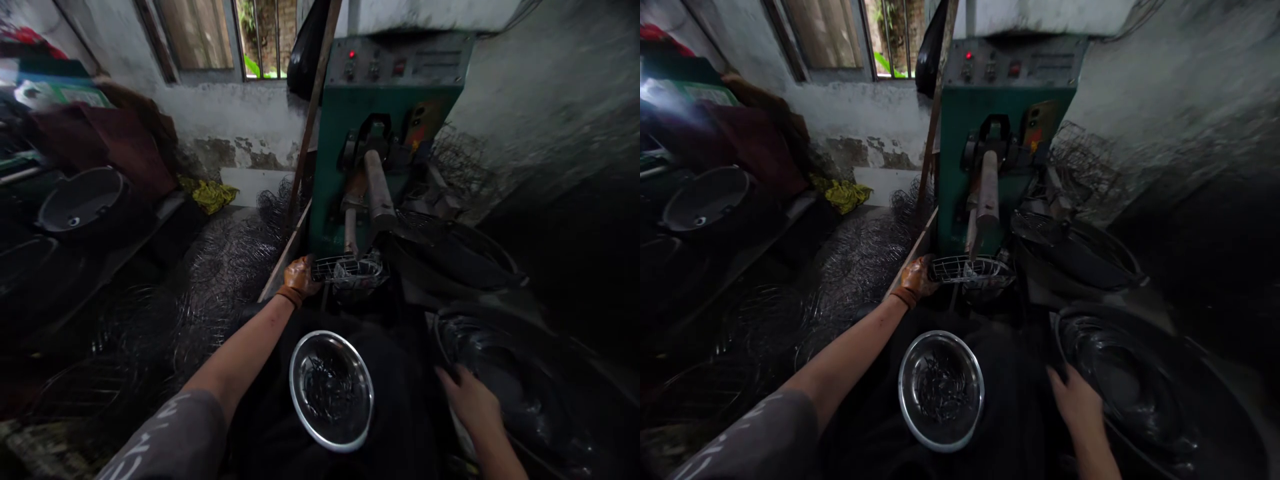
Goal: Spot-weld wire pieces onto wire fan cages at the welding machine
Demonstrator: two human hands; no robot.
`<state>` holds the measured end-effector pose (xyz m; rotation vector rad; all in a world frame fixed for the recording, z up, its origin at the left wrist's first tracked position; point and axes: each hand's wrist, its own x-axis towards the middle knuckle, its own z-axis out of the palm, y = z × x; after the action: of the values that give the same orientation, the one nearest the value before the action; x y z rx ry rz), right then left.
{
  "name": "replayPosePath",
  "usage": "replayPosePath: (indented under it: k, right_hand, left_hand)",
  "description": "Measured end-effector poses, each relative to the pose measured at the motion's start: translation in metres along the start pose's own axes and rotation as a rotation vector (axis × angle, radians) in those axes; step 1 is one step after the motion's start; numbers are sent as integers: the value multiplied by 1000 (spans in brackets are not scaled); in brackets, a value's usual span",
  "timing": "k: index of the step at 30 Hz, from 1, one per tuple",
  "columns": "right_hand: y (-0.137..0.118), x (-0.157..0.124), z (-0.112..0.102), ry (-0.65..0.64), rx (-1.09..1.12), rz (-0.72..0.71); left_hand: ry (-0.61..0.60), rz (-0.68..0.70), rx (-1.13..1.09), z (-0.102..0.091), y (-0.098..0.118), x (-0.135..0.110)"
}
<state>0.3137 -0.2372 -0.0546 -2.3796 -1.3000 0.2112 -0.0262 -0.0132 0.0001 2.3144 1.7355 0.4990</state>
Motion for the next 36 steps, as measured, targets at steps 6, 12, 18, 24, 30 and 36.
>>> replayPosePath:
  k: [6,12,18,24,30,36]
  right_hand:
    - [-186,33,3,-31,244,-395]
    - [-236,40,-1,-34,87,-315]
    - [-234,40,-5,-80,32,-293]
    - [-243,49,-3,-45,-3,-230]
    - [-251,48,-1,-90,-52,-218]
    - [-246,49,-6,-106,-124,-139]
  left_hand:
    - [85,173,-74,-9,-6,-7]
    - [10,229,-153,-14,-8,-4]
    - [-3,229,-95,-17,3,-5]
    - [18,246,-137,-23,1,-5]
    - [-15,387,-238,-30,-3,-8]
    - [7,459,-220,-27,1,3]
